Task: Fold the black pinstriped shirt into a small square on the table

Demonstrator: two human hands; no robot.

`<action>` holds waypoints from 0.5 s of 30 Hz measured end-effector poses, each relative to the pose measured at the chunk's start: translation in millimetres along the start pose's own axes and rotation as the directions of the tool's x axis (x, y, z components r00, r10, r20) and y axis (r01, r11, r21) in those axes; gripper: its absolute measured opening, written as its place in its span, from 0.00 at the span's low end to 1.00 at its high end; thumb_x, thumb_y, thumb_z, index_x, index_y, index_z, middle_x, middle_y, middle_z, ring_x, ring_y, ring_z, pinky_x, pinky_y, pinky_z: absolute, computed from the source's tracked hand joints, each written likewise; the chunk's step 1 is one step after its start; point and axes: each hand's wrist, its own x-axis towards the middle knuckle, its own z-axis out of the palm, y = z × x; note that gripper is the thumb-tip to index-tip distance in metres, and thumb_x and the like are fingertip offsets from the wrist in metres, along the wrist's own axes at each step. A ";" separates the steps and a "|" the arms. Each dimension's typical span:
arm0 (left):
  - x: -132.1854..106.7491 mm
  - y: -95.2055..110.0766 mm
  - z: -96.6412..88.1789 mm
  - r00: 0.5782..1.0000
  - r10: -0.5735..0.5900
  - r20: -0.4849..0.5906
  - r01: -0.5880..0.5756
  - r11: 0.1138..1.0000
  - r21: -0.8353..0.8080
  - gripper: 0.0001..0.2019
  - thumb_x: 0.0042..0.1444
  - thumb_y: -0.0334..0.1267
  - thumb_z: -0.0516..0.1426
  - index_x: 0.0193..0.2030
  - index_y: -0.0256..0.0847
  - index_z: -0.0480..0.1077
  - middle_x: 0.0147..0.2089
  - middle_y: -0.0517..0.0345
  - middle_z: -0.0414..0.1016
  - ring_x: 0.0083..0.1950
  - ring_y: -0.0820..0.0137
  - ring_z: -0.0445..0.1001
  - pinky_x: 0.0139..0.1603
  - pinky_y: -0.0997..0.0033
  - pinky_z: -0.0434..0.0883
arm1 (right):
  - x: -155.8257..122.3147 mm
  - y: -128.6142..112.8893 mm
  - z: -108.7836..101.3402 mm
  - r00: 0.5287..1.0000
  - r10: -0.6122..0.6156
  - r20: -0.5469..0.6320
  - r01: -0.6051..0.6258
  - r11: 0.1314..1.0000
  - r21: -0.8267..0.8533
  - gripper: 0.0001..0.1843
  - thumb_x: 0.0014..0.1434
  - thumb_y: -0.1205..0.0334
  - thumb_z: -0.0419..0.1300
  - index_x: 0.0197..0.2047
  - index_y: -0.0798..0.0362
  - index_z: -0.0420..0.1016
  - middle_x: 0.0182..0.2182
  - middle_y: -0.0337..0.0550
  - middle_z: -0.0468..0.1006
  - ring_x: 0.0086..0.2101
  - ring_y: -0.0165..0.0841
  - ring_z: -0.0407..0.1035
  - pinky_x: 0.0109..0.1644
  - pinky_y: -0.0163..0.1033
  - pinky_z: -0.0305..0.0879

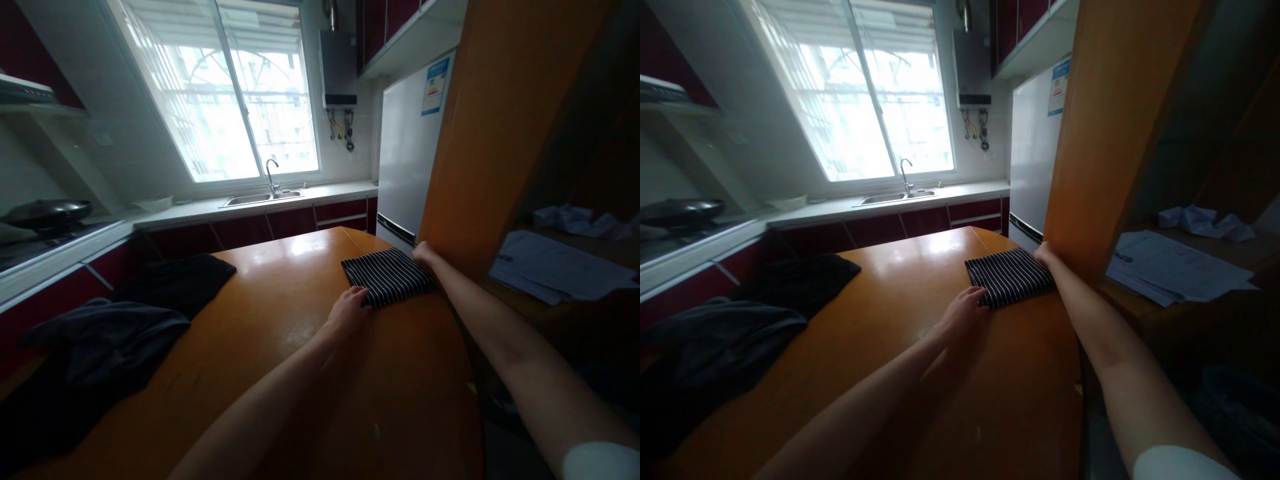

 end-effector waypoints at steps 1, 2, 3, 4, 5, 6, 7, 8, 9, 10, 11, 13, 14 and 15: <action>0.8 1.1 5.1 1.000 0.013 0.003 -0.013 1.000 -0.003 0.21 0.60 0.35 0.62 0.61 0.43 0.71 0.60 0.51 0.72 0.59 0.60 0.72 0.64 0.63 0.67 | 2.5 -0.6 4.8 0.999 0.036 0.028 -0.035 0.999 -0.010 0.12 0.63 0.61 0.63 0.47 0.60 0.77 0.40 0.49 0.81 0.40 0.37 0.77 0.47 0.46 0.73; 1.6 1.2 9.1 1.000 0.025 0.005 -0.025 1.000 -0.005 0.21 0.60 0.34 0.62 0.60 0.43 0.72 0.59 0.51 0.72 0.59 0.60 0.72 0.63 0.63 0.67 | 4.7 -1.1 10.0 0.996 0.073 0.057 -0.072 0.997 -0.024 0.14 0.63 0.60 0.64 0.48 0.60 0.76 0.42 0.49 0.81 0.41 0.37 0.77 0.48 0.46 0.73; 2.6 0.5 12.0 0.999 0.037 0.004 -0.037 0.999 -0.010 0.21 0.60 0.32 0.61 0.60 0.43 0.72 0.57 0.51 0.72 0.58 0.60 0.72 0.63 0.62 0.68 | 6.8 -1.5 15.1 0.991 0.105 0.082 -0.102 0.994 -0.036 0.15 0.62 0.60 0.64 0.49 0.61 0.76 0.43 0.51 0.81 0.42 0.39 0.77 0.48 0.46 0.73; 3.6 -0.6 14.0 0.999 0.048 0.000 -0.048 0.999 -0.018 0.20 0.60 0.31 0.61 0.59 0.43 0.73 0.56 0.51 0.72 0.57 0.61 0.72 0.63 0.63 0.68 | 9.0 -1.7 19.8 0.988 0.123 0.096 -0.120 0.992 -0.043 0.17 0.60 0.62 0.66 0.49 0.64 0.76 0.43 0.54 0.81 0.44 0.41 0.77 0.48 0.45 0.73; 4.8 -2.0 15.0 0.998 0.057 -0.002 -0.057 0.998 -0.029 0.19 0.60 0.30 0.60 0.58 0.43 0.73 0.55 0.51 0.72 0.55 0.62 0.73 0.63 0.64 0.68 | 11.3 -1.8 23.9 0.985 0.136 0.106 -0.132 0.990 -0.048 0.20 0.57 0.64 0.67 0.50 0.67 0.76 0.43 0.58 0.81 0.45 0.44 0.77 0.48 0.43 0.73; 6.3 -3.2 15.4 0.998 0.060 -0.002 -0.060 0.997 -0.043 0.18 0.60 0.29 0.60 0.57 0.43 0.74 0.54 0.51 0.72 0.54 0.63 0.73 0.62 0.64 0.68 | 13.6 -1.6 27.3 0.983 0.146 0.111 -0.141 0.989 -0.052 0.22 0.55 0.65 0.68 0.51 0.70 0.76 0.42 0.61 0.81 0.45 0.46 0.77 0.47 0.42 0.74; 8.1 -4.2 15.6 0.998 0.060 -0.001 -0.059 0.997 -0.057 0.17 0.60 0.28 0.60 0.56 0.42 0.74 0.53 0.52 0.72 0.53 0.64 0.73 0.62 0.65 0.69 | 15.9 -1.3 30.0 0.982 0.154 0.113 -0.148 0.987 -0.056 0.25 0.53 0.66 0.69 0.52 0.72 0.75 0.42 0.63 0.80 0.46 0.47 0.76 0.47 0.42 0.74; 10.4 -4.9 15.7 0.998 0.055 0.003 -0.055 0.996 -0.070 0.16 0.60 0.28 0.59 0.54 0.42 0.75 0.53 0.52 0.72 0.52 0.65 0.74 0.61 0.66 0.69 | 18.0 -0.8 32.0 0.981 0.160 0.112 -0.154 0.986 -0.060 0.27 0.53 0.66 0.69 0.53 0.73 0.74 0.43 0.64 0.80 0.46 0.48 0.76 0.46 0.42 0.74; 12.9 -5.2 16.1 0.999 0.049 0.009 -0.048 0.996 -0.079 0.15 0.60 0.28 0.59 0.52 0.42 0.76 0.52 0.52 0.71 0.51 0.66 0.74 0.60 0.67 0.70 | 19.8 -0.2 33.4 0.980 0.165 0.107 -0.159 0.985 -0.065 0.28 0.53 0.66 0.68 0.54 0.74 0.73 0.44 0.65 0.80 0.46 0.48 0.76 0.47 0.42 0.74; 15.7 -5.1 16.8 0.999 0.043 0.015 -0.041 0.996 -0.083 0.14 0.60 0.28 0.58 0.51 0.42 0.76 0.52 0.52 0.71 0.50 0.66 0.74 0.59 0.68 0.71 | 21.1 0.3 34.4 0.981 0.170 0.099 -0.163 0.984 -0.072 0.28 0.54 0.66 0.68 0.55 0.74 0.73 0.45 0.67 0.79 0.47 0.48 0.76 0.48 0.42 0.74; 18.5 -4.7 17.8 0.999 0.039 0.020 -0.038 0.996 -0.081 0.13 0.60 0.28 0.58 0.50 0.41 0.77 0.52 0.52 0.71 0.49 0.67 0.75 0.58 0.68 0.71 | 21.7 0.8 34.9 0.981 0.173 0.088 -0.166 0.983 -0.082 0.28 0.54 0.66 0.67 0.55 0.75 0.73 0.46 0.68 0.78 0.48 0.48 0.75 0.49 0.43 0.73; 23.0 -2.7 20.8 0.999 0.039 0.033 -0.037 0.997 -0.064 0.11 0.60 0.28 0.58 0.48 0.40 0.77 0.51 0.51 0.71 0.48 0.67 0.75 0.58 0.69 0.71 | 20.5 0.6 35.1 0.983 0.175 0.060 -0.167 0.980 -0.109 0.27 0.56 0.65 0.65 0.55 0.73 0.73 0.48 0.71 0.77 0.51 0.51 0.73 0.53 0.46 0.71; 24.2 -1.5 22.2 0.998 0.042 0.041 -0.040 0.998 -0.051 0.11 0.61 0.27 0.57 0.48 0.39 0.77 0.51 0.51 0.71 0.48 0.66 0.74 0.58 0.69 0.71 | 18.6 -0.3 35.0 0.984 0.172 0.047 -0.165 0.978 -0.124 0.26 0.57 0.64 0.64 0.56 0.72 0.74 0.49 0.72 0.76 0.52 0.52 0.72 0.54 0.48 0.70; 24.5 -0.1 23.3 0.998 0.047 0.044 -0.045 0.998 -0.037 0.11 0.61 0.28 0.57 0.48 0.39 0.76 0.51 0.51 0.71 0.49 0.66 0.74 0.58 0.68 0.71 | 15.7 -1.9 35.0 0.985 0.167 0.035 -0.160 0.977 -0.138 0.25 0.58 0.63 0.63 0.55 0.71 0.74 0.50 0.72 0.75 0.53 0.52 0.71 0.55 0.50 0.69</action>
